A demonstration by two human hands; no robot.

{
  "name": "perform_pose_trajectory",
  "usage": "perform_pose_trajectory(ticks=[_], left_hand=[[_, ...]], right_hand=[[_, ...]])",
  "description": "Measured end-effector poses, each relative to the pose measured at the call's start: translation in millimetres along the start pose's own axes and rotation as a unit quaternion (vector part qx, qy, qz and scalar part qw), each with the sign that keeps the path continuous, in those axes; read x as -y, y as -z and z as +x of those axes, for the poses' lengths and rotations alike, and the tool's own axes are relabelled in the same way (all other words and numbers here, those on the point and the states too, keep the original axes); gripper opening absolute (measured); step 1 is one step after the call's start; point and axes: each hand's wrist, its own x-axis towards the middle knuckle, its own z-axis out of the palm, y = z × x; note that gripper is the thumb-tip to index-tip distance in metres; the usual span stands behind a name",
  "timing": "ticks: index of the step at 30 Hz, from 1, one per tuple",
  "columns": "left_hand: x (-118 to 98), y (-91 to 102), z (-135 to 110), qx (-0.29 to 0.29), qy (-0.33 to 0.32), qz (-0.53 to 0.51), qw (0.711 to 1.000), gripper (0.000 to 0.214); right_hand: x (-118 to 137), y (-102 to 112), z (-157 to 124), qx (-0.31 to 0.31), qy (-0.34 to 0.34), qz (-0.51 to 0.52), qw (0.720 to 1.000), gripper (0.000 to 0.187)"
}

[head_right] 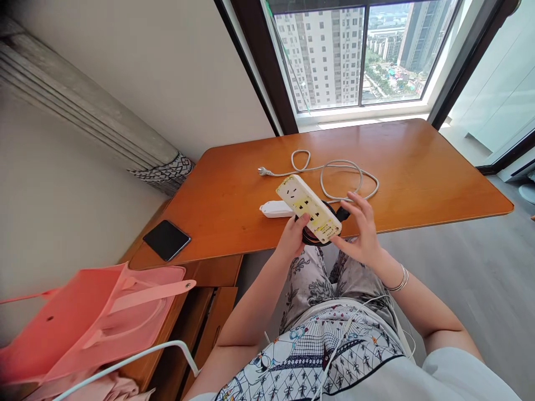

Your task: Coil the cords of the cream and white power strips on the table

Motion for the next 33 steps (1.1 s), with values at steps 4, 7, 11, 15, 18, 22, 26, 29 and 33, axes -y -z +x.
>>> perform_pose_trajectory(ticks=[4,7,11,15,18,22,26,29,33], left_hand=[[-2,2.7,0,0.07,0.012,0.102,0.992,0.061],[-1,1.1,0,0.098,-0.014,0.145,0.985,0.056],[4,0.3,4,0.081,-0.03,0.101,0.991,0.061],[7,1.3,11,0.081,0.084,0.008,0.993,0.065],[5,1.3,14,0.052,0.125,-0.012,0.991,0.054],[-3,-1.4,14,0.07,0.153,-0.056,0.984,0.044],[-8,-6.4,12,0.08,0.127,-0.097,0.984,0.022],[-7,-7.3,12,0.061,0.12,-0.089,0.987,0.018],[-10,-5.6,11,0.062,0.128,-0.113,0.983,0.035]], right_hand=[[-6,10,29,0.19,-0.132,0.127,0.965,0.084],[-7,8,43,0.319,-0.189,0.179,0.911,0.067],[-10,0,45,0.282,-0.246,0.235,0.897,0.06],[-14,-3,42,0.3,-0.244,0.276,0.88,0.055],[-14,0,44,0.308,-0.216,0.253,0.891,0.053],[-13,0,45,0.29,-0.183,0.223,0.913,0.054],[-15,-4,42,0.272,-0.195,0.23,0.914,0.054],[-16,-9,39,0.261,-0.215,0.24,0.91,0.056],[-15,-15,38,0.227,-0.247,0.265,0.904,0.058]])
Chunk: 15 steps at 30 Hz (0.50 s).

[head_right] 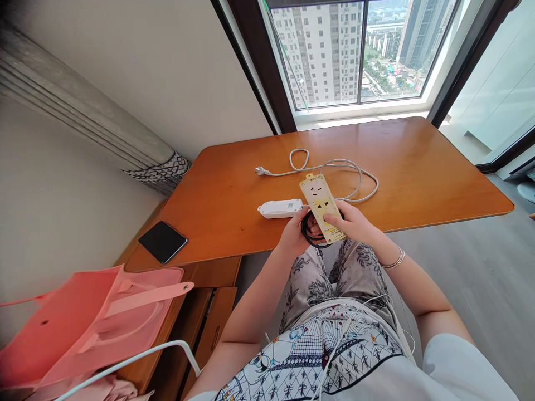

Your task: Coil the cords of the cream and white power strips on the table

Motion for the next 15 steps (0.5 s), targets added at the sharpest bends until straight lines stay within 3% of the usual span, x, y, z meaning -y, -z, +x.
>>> perform_pose_trajectory(ticks=[3,6,11,15], left_hand=[[-1,-4.3,-4,-0.007,-0.014,-0.038,0.999,0.044],[3,-10.5,-5,-0.051,-0.042,-0.077,0.995,0.045],[12,-9.7,2,-0.094,-0.07,-0.082,0.99,0.053],[6,-3.6,7,-0.087,-0.034,-0.047,0.995,0.06]], right_hand=[[-2,-5,1,-0.017,-0.032,0.092,0.995,0.062],[-6,-10,2,-0.027,-0.046,0.129,0.99,0.064],[-14,-10,-1,-0.037,0.002,0.001,0.999,0.06],[-16,-9,-6,-0.017,0.024,-0.072,0.997,0.058]])
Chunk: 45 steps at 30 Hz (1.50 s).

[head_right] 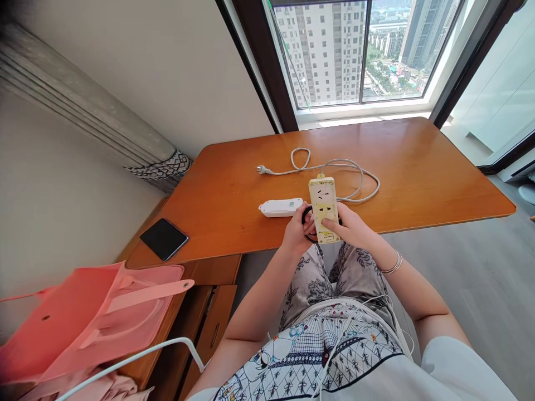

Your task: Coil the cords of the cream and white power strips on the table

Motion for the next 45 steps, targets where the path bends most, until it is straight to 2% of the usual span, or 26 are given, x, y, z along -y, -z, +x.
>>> perform_pose_trajectory(ticks=[2,6,9,13,17,20,22,25,29,32,35,40,45], left_hand=[[-5,0.4,0,0.011,0.03,-0.008,0.999,0.058],[-9,-2.7,-5,0.024,0.044,-0.064,0.997,0.042],[-2,-5.7,-8,-0.018,0.016,-0.103,0.994,0.03],[6,-10.6,-10,-0.088,-0.023,-0.135,0.987,0.024],[6,-14.8,-14,-0.061,-0.06,-0.126,0.988,0.033],[5,-14.2,-14,-0.049,-0.059,-0.079,0.994,0.049],[6,-12.3,-13,-0.048,-0.052,-0.044,0.997,0.059],[6,-9.2,-10,-0.047,-0.066,-0.021,0.997,0.063],[1,-6.6,-9,-0.025,-0.038,-0.007,0.999,0.059],[-7,-5.5,-8,-0.018,-0.007,-0.013,1.0,0.046],[-10,-4.6,-8,-0.025,-0.023,-0.027,0.999,0.036],[-7,-2.4,-9,-0.03,-0.069,-0.029,0.997,0.035],[-8,-1.2,-11,-0.016,-0.06,-0.036,0.997,0.033]], right_hand=[[0,-4,-1,-0.009,-0.011,0.029,0.999,0.059],[-2,-15,0,-0.046,-0.067,0.199,0.977,0.062],[-4,-20,2,-0.078,-0.093,0.274,0.954,0.063],[-5,-21,1,-0.138,-0.083,0.251,0.955,0.065],[-5,-19,-4,-0.097,-0.062,0.178,0.977,0.063],[-4,-19,-6,-0.086,-0.044,0.126,0.987,0.063],[-4,-19,-7,-0.08,-0.043,0.118,0.989,0.064],[-2,-21,-6,-0.067,-0.05,0.138,0.987,0.065],[0,-21,-6,-0.055,-0.051,0.163,0.984,0.063],[1,-18,-7,-0.053,-0.045,0.135,0.988,0.061],[0,-17,-9,-0.045,-0.044,0.118,0.991,0.06],[1,-18,-11,-0.07,-0.062,0.137,0.986,0.058],[4,-17,-13,-0.074,-0.079,0.182,0.977,0.058]])
